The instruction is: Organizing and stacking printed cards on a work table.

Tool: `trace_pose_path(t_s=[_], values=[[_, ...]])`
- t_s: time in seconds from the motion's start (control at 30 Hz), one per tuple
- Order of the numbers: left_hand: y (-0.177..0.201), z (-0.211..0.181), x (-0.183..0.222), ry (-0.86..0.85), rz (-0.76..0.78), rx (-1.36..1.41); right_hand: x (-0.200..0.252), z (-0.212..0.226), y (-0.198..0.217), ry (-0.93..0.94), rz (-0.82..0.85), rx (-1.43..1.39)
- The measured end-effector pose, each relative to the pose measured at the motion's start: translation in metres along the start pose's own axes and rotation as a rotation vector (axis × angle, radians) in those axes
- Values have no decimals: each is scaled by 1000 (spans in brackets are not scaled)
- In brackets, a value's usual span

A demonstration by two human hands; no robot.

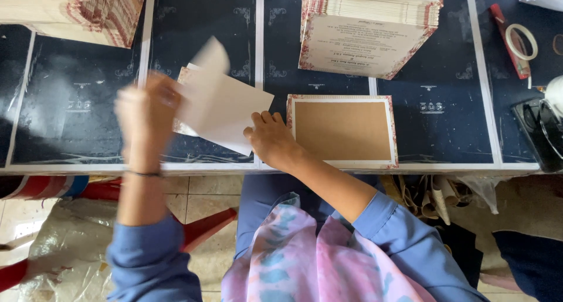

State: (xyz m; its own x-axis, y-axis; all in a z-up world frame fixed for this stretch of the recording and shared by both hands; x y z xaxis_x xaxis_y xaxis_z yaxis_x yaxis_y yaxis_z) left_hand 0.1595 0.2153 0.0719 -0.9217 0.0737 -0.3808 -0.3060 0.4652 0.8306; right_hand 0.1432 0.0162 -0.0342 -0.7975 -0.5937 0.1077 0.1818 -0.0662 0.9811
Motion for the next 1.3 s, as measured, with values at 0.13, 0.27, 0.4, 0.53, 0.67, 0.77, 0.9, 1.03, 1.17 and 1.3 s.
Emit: trace_pose_path(t_s=[0.13,0.27,0.4,0.53,0.67,0.77,0.9,1.03,1.17,1.3], values=[[112,-16,-16,-383,-236,-610,-4,3,-9,69,-178,-45],[157,-87,-26,-524,-74,-220,-16,-26,-8,-3,-21,-653],[163,-137,-21,-682,-50,-298,33,-91,73,-45,-273,-1055],[151,-202,-20,-827,11,79,84,-146,106,-322,-259,-1415],[123,-243,-17,-1012,129,355,118,-167,91,-383,-229,-1449],[110,-266,-19,-1098,189,513,133,-180,75,-404,-236,-1368],[93,-278,-20,-1153,180,573,153,-203,66,-472,-301,-1349],[84,-282,-23,-1151,137,645,168,-216,50,-451,-200,-1458],[68,-268,-28,-1006,65,699,188,-224,48,-332,-258,-1731],[24,-227,-22,-555,37,823,228,-253,49,-411,-415,-1673]])
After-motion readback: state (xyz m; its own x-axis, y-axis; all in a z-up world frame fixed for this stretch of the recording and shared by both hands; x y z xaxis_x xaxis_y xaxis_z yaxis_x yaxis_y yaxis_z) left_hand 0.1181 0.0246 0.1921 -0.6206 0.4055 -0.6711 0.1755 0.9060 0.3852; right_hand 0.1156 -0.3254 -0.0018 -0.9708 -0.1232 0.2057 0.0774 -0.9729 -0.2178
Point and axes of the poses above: each hand's wrist, its own x-axis away from the middle knuckle, its own y-axis out of the back of the hand, z = x × y, the point moved 10 cm from there along -x, towards the middle knuckle, and after that the axes turned 12 degrees about -y, right-handed, at the moved point
